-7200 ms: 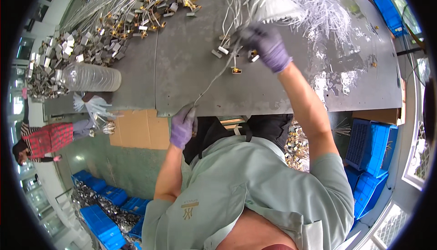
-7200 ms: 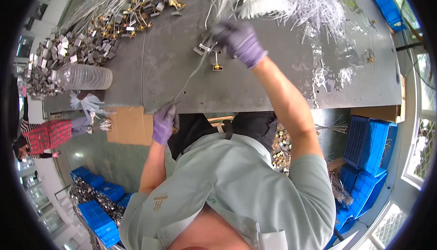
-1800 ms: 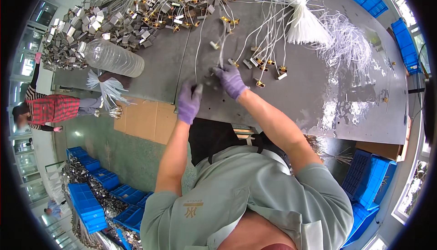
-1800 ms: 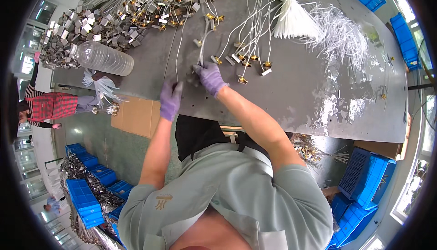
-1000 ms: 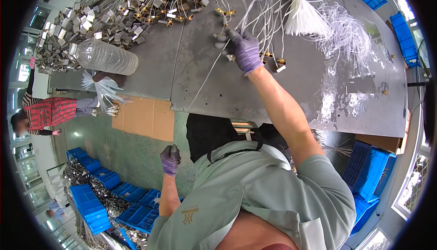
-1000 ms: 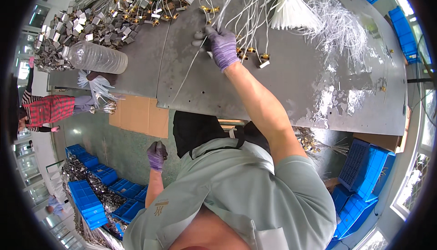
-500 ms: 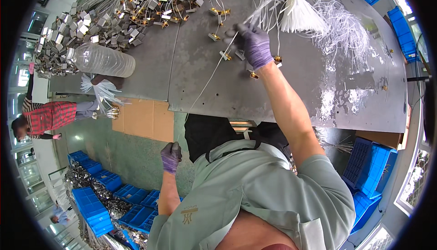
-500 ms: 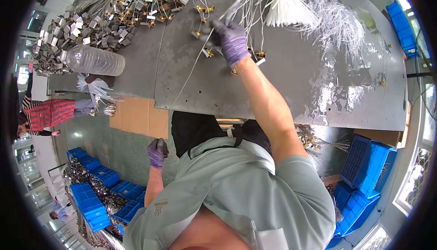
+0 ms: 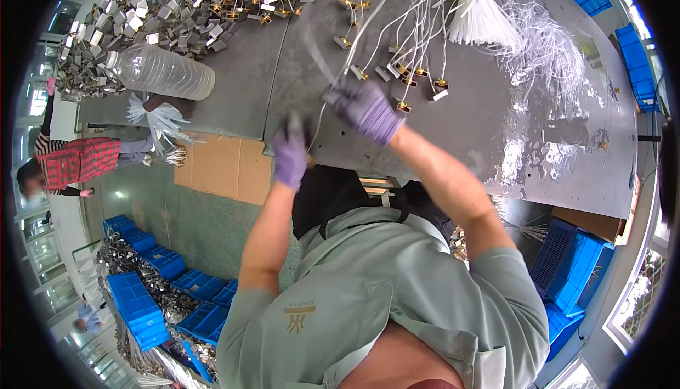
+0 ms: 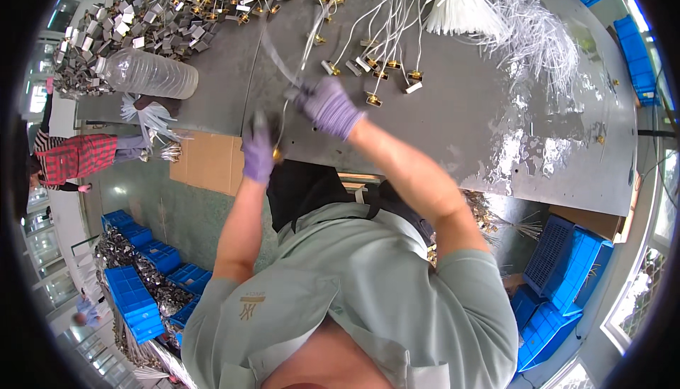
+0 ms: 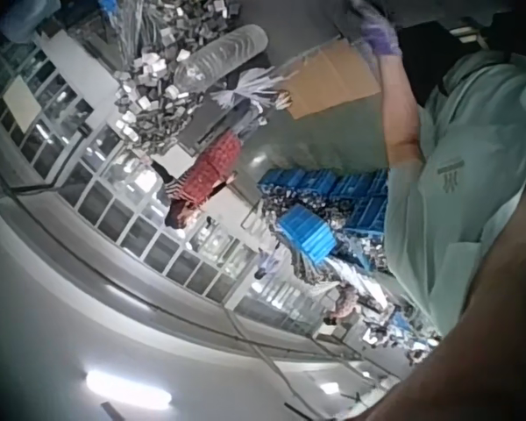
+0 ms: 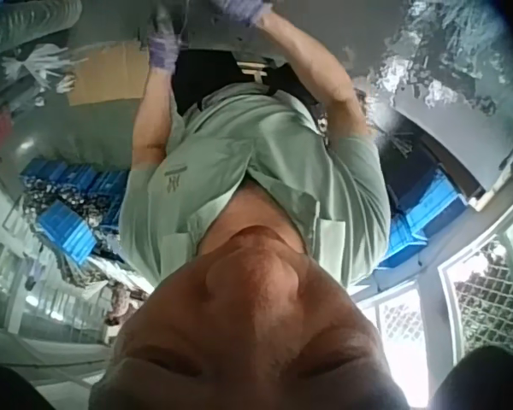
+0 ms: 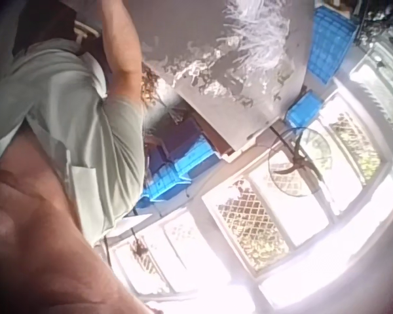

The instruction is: Bundling and organizing electrical wires into harness assemblies at a workbench.

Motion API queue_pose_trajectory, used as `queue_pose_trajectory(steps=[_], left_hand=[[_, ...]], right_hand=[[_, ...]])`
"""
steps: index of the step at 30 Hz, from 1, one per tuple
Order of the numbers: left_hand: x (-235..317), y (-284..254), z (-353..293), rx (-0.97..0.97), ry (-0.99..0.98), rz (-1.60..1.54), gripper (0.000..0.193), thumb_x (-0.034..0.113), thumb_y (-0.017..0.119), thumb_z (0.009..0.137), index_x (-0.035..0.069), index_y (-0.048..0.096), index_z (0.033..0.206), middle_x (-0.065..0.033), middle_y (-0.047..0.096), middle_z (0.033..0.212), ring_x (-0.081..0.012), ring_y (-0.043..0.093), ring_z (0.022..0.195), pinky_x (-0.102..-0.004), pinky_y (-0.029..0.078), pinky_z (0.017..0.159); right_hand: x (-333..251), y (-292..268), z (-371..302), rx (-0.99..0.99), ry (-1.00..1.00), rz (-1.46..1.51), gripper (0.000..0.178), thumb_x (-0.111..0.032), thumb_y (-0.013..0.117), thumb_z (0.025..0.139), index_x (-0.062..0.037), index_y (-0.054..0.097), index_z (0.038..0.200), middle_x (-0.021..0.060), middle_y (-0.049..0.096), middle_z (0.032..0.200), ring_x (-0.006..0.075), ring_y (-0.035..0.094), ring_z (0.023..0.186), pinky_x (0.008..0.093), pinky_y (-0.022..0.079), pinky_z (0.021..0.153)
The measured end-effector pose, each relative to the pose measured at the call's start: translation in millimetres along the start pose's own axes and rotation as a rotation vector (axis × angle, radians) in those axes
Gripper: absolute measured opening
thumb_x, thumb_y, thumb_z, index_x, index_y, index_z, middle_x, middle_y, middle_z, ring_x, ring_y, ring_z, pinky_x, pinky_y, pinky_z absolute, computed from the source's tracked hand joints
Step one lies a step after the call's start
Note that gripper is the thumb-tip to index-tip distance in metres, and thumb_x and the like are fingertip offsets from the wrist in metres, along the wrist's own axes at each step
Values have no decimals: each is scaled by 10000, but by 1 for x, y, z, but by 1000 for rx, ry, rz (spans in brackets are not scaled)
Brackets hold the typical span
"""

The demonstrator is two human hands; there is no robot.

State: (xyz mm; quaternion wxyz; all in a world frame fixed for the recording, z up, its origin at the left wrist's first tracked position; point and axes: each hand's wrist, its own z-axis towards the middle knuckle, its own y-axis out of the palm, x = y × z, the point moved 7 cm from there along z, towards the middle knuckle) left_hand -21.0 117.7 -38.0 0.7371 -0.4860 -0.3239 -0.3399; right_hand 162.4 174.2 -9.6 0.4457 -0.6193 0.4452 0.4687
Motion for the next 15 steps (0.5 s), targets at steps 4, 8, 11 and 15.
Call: queue_pose_trajectory(steps=[4,8,11,15], left_hand=[[53,68,52,-253,-214,-343,493,467,468,919,-5,550,1036,-200,608,933,-335,587,850,-396,465,781],[49,112,118,137,255,94,466,448,538,879,56,541,1131,-212,607,1035,-365,584,955,-435,455,876],[6,167,157,-307,-118,446,471,375,603,833,83,517,1192,-215,598,1095,-383,574,994,-455,443,909],[-9,174,166,-359,268,495,296,251,594,812,87,613,1059,-212,634,975,-371,606,901,-449,459,863]], right_hand=[[19,-40,22,127,129,-146,360,-325,581,869,26,653,841,175,597,578,278,603,509,368,488,543],[-6,-134,35,296,-60,-565,251,-95,488,834,-44,616,1045,197,638,940,346,630,837,411,506,752],[-16,-195,4,513,-451,-419,221,-236,502,901,-50,620,879,25,558,662,82,481,518,237,371,467],[27,-229,-36,599,40,348,175,-191,610,864,-17,601,884,31,525,609,112,473,489,241,364,431]])
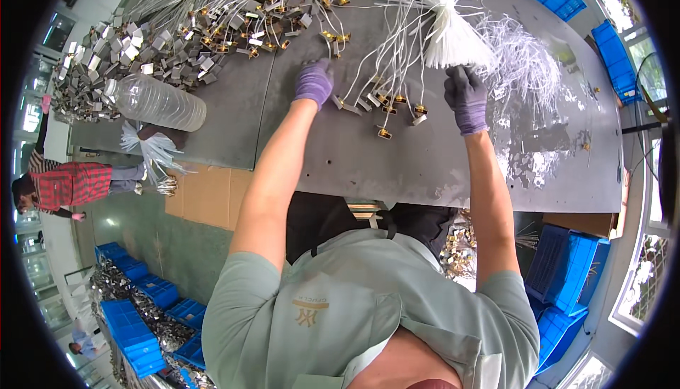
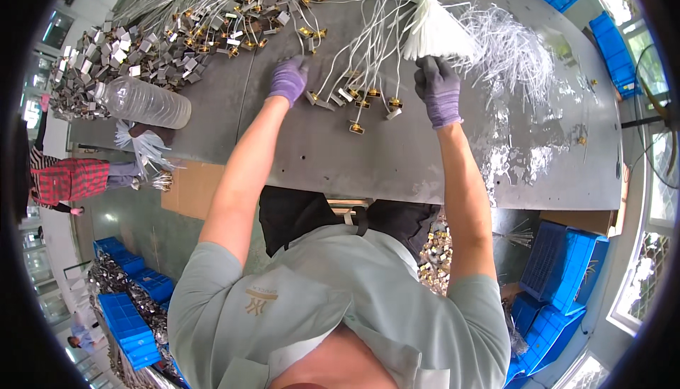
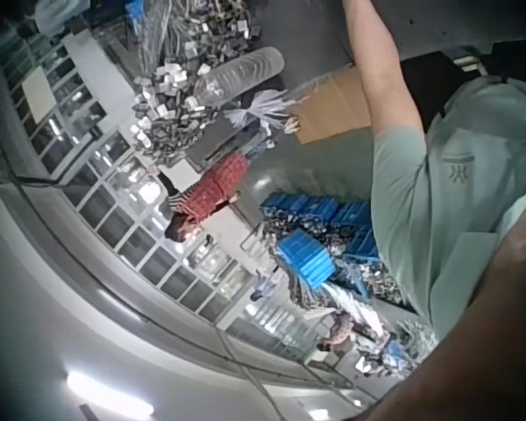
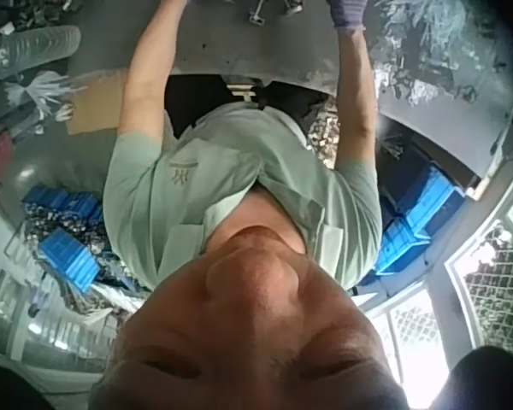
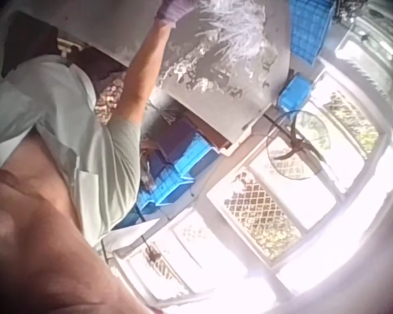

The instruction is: Bundling and organizing electrical wires into harness assemblies at a workbench.

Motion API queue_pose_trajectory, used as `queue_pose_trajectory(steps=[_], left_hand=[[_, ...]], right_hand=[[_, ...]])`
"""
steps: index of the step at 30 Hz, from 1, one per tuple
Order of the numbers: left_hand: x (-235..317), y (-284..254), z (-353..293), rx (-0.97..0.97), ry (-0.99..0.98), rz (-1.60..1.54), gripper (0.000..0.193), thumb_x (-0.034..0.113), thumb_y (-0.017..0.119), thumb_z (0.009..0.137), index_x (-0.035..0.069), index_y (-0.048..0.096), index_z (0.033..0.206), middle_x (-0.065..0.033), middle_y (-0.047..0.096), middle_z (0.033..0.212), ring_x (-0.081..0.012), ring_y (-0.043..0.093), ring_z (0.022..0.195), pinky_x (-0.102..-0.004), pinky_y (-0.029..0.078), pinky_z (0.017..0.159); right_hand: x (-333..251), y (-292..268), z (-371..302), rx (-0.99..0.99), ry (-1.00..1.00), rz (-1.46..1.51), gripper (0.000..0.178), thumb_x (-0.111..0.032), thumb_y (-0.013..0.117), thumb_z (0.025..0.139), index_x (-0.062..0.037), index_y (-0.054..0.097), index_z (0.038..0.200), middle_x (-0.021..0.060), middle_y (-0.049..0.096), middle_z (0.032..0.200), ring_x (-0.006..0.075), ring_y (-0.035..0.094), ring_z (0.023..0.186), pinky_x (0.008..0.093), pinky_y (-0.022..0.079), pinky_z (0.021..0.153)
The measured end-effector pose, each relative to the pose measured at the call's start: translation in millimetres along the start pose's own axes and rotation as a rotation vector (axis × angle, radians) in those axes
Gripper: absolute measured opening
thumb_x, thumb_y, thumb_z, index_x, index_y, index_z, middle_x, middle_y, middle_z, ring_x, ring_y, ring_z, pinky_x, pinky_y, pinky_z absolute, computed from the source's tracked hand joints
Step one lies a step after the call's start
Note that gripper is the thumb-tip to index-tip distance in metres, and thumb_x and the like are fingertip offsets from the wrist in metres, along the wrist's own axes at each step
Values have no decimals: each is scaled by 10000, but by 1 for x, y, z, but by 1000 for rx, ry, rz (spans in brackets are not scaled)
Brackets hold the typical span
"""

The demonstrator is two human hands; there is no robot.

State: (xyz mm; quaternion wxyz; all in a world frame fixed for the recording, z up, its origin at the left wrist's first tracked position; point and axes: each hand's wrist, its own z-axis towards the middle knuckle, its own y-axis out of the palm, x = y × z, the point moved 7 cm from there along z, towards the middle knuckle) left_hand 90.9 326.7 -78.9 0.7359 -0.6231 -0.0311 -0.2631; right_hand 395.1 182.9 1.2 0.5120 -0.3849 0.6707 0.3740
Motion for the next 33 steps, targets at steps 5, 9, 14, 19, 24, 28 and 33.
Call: queue_pose_trajectory(steps=[5,9,14,19,24,28,33], left_hand=[[-58,-11,-51,36,-161,-572,241,206,593,860,45,633,1034,-190,642,899,-300,619,817,-358,488,746],[-62,-68,-129,-91,-378,-604,268,203,614,861,15,639,1051,-117,632,899,-208,596,751,-338,480,648],[-98,-129,-246,220,-668,-1003,328,224,516,922,-23,608,1117,-24,438,589,-143,463,578,-306,419,558],[-109,-160,-335,285,-371,-1025,398,243,435,966,-64,521,1205,24,222,440,-93,318,398,-262,333,456],[-38,-128,-351,3,-419,-1579,443,258,481,953,-60,479,1260,9,296,438,-105,353,404,-272,333,419],[-2,-106,-338,-61,-508,-1315,500,256,552,923,-21,440,1324,-10,384,484,-122,412,424,-282,383,430],[-14,-103,-339,27,-593,-1272,527,281,552,921,43,411,1369,-29,429,522,-142,475,444,-299,453,469]], right_hand=[[19,-20,2,-31,-89,139,383,-361,500,940,1,607,877,11,490,571,86,423,467,226,315,435],[5,-33,-11,-68,-306,-131,491,-437,409,966,7,614,922,50,565,637,84,466,500,232,355,461],[35,-54,-16,8,-293,-479,346,-305,492,954,4,642,910,65,610,751,114,557,571,257,445,529],[78,-72,5,-60,-231,-922,277,-278,579,903,-15,615,980,192,645,812,226,661,690,330,505,623],[43,20,-26,-351,5,108,319,-207,516,948,53,541,1132,164,641,1041,222,654,900,311,541,767],[36,54,-14,-225,25,374,363,-165,544,931,68,470,1200,210,626,1077,300,652,951,320,549,723],[-2,42,-16,8,-89,415,294,-163,546,932,54,490,1122,210,645,987,307,677,829,318,548,631]])
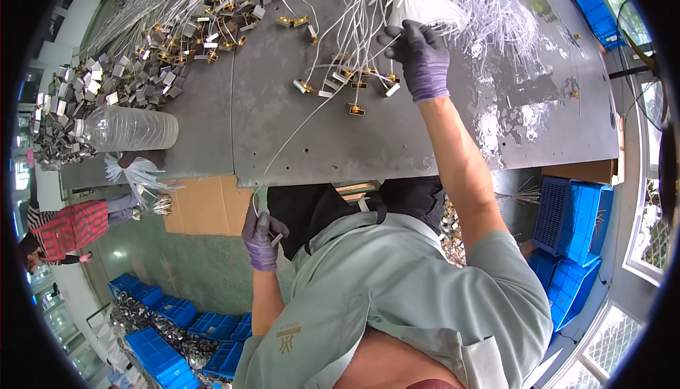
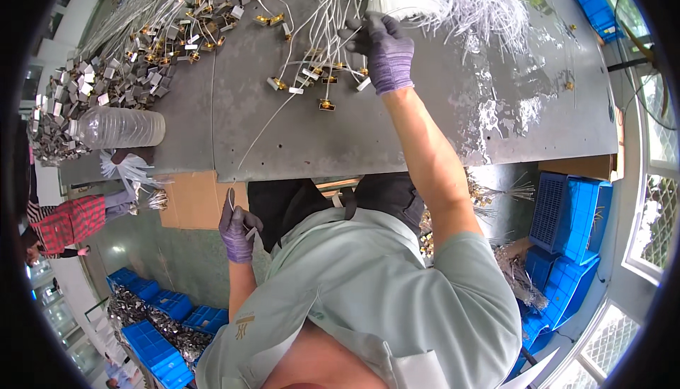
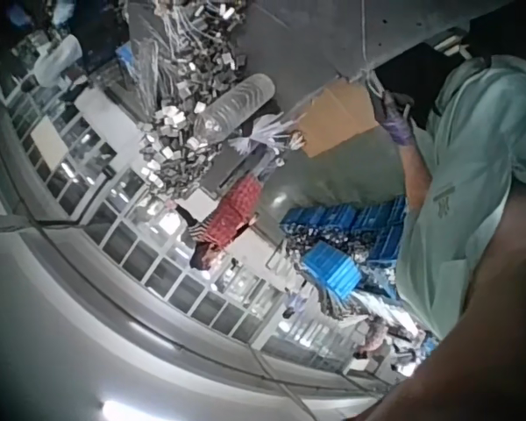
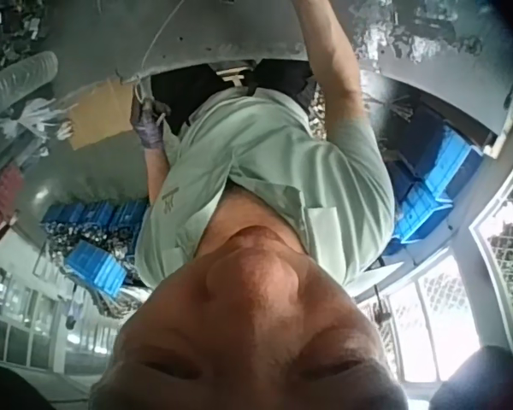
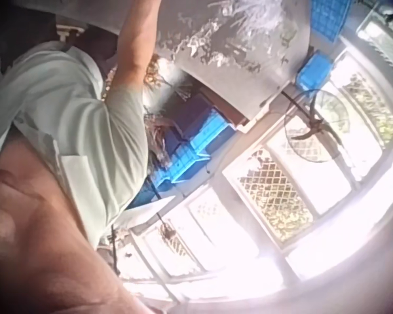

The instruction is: Bundling and organizing electrical wires into harness assemblies at a workbench.

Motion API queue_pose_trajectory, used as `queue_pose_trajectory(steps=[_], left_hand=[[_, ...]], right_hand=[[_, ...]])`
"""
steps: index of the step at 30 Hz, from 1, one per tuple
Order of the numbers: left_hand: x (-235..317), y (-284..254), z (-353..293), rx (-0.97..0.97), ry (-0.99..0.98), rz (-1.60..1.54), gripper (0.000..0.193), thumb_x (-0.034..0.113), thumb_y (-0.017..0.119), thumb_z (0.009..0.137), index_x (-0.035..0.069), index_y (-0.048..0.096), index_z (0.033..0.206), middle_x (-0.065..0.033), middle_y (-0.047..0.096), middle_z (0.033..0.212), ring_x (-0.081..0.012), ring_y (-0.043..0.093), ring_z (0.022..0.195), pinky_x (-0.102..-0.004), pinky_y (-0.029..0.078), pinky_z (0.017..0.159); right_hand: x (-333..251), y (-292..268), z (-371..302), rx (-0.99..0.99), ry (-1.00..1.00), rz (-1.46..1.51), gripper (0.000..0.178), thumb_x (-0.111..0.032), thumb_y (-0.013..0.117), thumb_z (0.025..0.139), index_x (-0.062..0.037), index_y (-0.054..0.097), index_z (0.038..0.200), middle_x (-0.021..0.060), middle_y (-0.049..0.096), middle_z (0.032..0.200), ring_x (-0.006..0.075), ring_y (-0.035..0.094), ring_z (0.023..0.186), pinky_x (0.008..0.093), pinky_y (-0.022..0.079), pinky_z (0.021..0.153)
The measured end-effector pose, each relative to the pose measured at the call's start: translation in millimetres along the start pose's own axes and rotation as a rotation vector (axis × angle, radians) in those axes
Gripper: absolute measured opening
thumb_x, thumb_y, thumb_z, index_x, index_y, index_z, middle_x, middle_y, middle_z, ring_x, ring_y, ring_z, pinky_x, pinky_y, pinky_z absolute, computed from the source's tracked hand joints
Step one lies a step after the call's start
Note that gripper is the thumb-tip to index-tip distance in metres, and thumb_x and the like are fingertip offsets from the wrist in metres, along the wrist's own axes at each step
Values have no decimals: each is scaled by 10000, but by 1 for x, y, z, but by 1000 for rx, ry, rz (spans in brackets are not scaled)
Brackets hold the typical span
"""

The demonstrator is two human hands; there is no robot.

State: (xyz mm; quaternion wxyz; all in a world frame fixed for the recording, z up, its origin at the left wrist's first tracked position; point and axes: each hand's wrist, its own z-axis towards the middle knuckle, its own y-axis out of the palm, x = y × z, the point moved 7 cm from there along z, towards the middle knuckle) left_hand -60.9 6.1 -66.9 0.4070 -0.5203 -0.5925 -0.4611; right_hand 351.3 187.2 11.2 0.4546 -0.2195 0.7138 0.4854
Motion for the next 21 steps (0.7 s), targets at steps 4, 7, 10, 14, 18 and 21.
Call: queue_pose_trajectory(steps=[4,7,10,14,18,21], left_hand=[[3,-2,3,50,30,-12,557,299,548,922,67,375,1397,-21,404,532,-140,458,443,-299,437,455],[3,-2,3,23,13,-73,563,341,525,935,84,361,1408,-13,374,527,-134,426,429,-298,409,434],[10,13,5,-79,-61,-186,580,395,499,943,82,352,1410,-8,370,526,-139,425,419,-299,399,427],[11,21,14,-61,-61,-174,577,397,481,953,60,350,1403,-6,362,519,-141,411,405,-298,381,415],[11,13,15,-33,-3,-175,566,385,479,956,45,360,1392,-6,356,512,-141,407,399,-294,373,409],[10,8,13,5,14,-145,568,383,489,953,43,362,1390,-7,353,510,-142,399,389,-295,372,404]], right_hand=[[-9,-2,-2,48,-81,2,260,-154,539,931,52,489,1081,201,654,923,289,683,766,314,546,597],[6,6,-14,18,9,-94,267,-190,587,905,42,538,1029,159,673,868,237,681,712,298,541,566],[32,30,-45,-191,204,-246,302,-207,623,886,50,573,1037,129,676,835,195,675,682,265,530,550],[39,43,-47,-240,238,-218,355,-233,638,876,53,566,1074,134,680,841,187,673,663,245,515,531],[-9,24,-11,-62,8,-61,256,-195,572,911,30,541,1030,174,675,911,253,691,750,286,536,569],[-25,15,0,-29,-92,-70,249,-169,543,925,46,527,1049,196,665,930,290,689,780,320,556,597]])
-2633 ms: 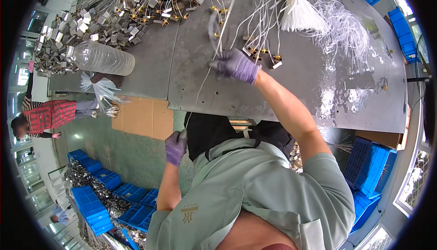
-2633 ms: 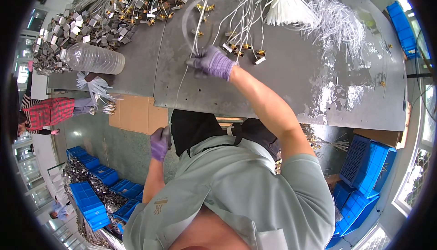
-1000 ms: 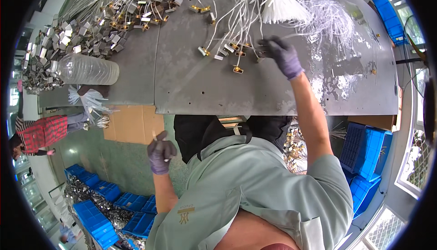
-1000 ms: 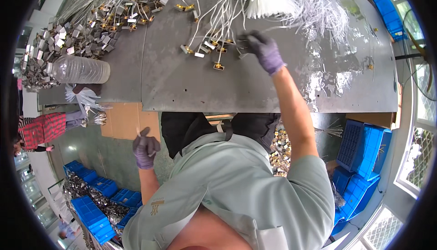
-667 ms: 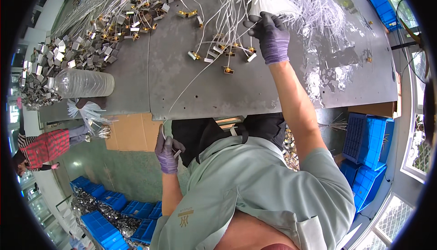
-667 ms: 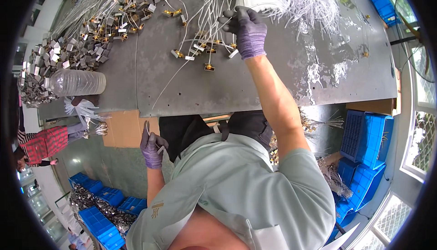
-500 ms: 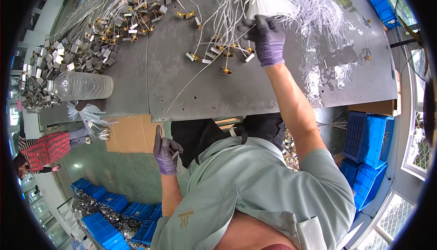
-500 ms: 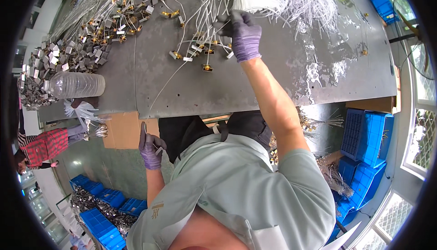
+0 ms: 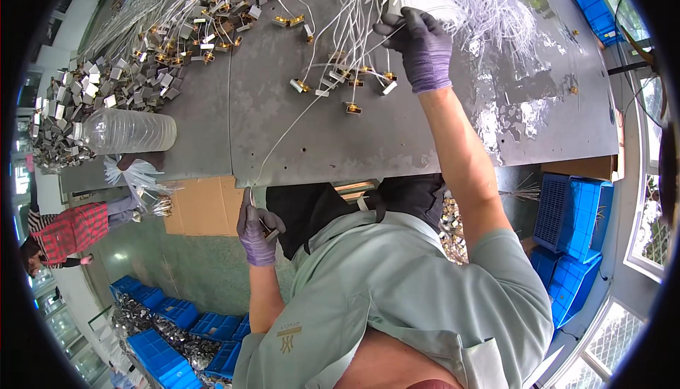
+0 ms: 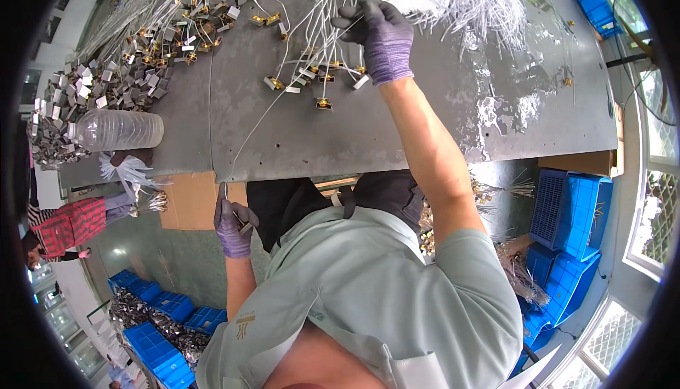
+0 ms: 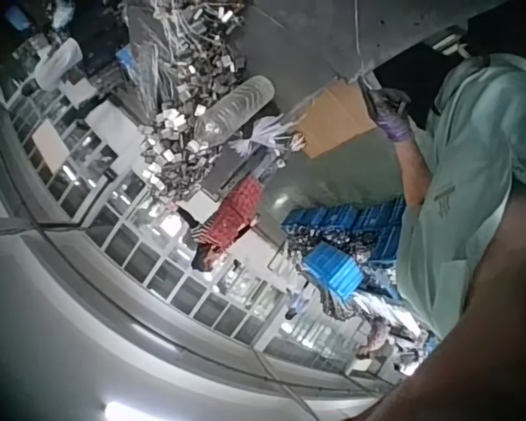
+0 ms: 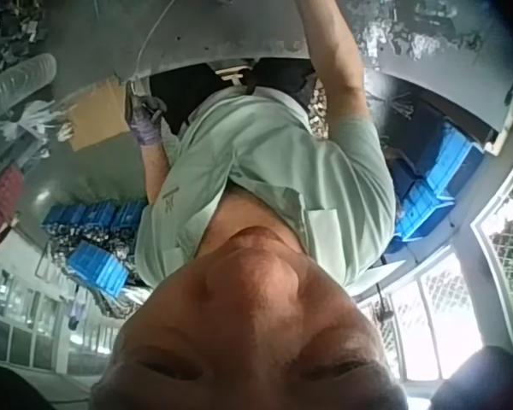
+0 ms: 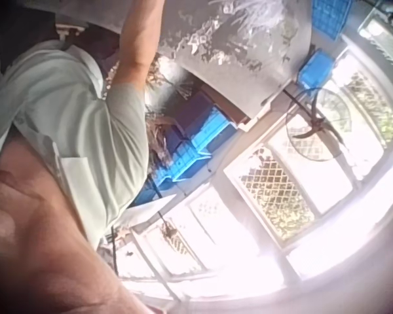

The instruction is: Bundling and organizing electrical wires into harness assemblies at a workbench.

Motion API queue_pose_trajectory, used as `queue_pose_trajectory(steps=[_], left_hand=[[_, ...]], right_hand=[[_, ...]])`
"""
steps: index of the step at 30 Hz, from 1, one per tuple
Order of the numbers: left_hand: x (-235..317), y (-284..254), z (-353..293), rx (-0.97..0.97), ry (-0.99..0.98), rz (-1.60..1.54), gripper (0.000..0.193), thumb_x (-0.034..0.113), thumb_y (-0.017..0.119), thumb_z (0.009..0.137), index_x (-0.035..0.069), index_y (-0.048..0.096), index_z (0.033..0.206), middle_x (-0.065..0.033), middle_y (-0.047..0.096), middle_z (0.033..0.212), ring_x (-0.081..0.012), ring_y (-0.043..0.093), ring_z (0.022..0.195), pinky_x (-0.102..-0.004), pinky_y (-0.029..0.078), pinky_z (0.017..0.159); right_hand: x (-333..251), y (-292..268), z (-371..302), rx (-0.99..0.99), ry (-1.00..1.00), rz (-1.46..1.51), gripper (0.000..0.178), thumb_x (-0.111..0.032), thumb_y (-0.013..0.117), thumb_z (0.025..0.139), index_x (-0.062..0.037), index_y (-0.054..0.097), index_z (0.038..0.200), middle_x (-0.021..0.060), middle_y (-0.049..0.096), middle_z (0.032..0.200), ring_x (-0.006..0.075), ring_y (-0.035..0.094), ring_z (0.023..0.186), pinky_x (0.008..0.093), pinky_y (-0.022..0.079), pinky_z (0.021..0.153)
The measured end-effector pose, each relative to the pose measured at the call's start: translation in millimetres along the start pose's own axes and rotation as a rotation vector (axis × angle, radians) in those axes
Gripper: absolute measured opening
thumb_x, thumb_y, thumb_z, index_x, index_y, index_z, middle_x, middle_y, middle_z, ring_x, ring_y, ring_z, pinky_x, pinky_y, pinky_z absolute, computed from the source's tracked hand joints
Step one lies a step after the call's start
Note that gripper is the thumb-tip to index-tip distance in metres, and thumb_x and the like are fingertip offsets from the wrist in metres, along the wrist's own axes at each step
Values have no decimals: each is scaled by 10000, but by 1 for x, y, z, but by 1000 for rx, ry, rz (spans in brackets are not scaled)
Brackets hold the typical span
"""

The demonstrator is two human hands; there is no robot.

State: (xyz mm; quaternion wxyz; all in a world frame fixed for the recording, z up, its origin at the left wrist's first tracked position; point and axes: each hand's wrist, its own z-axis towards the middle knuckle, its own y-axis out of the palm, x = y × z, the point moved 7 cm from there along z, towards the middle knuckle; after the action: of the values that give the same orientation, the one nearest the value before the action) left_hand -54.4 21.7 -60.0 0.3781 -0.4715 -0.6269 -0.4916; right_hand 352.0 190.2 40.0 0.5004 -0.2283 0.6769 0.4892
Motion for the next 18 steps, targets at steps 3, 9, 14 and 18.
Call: queue_pose_trajectory(steps=[3,9,14,18], left_hand=[[-3,-3,1,27,-4,-18,571,380,501,948,45,364,1389,-6,351,509,-141,392,381,-299,372,400],[-5,-7,2,44,-13,-53,558,368,507,947,55,370,1388,-2,341,502,-138,403,380,-307,366,394],[-5,-1,-1,-98,-38,-123,512,353,478,961,84,382,1386,-1,349,501,-149,375,366,-303,362,393],[-4,38,2,-350,-183,-317,518,373,550,922,64,452,1326,-38,422,545,-188,476,431,-313,403,403]], right_hand=[[-6,-8,4,62,-65,61,275,-169,527,937,62,500,1084,222,652,935,318,684,800,334,564,608],[-3,-12,-3,94,-143,159,277,-162,522,940,69,488,1090,218,649,919,313,681,804,334,568,612],[8,2,-14,-37,25,32,284,-193,558,926,64,543,1046,171,671,861,240,680,712,297,549,580],[46,65,-76,-626,424,-510,247,-232,601,904,6,643,855,73,677,713,102,602,536,207,443,473]])
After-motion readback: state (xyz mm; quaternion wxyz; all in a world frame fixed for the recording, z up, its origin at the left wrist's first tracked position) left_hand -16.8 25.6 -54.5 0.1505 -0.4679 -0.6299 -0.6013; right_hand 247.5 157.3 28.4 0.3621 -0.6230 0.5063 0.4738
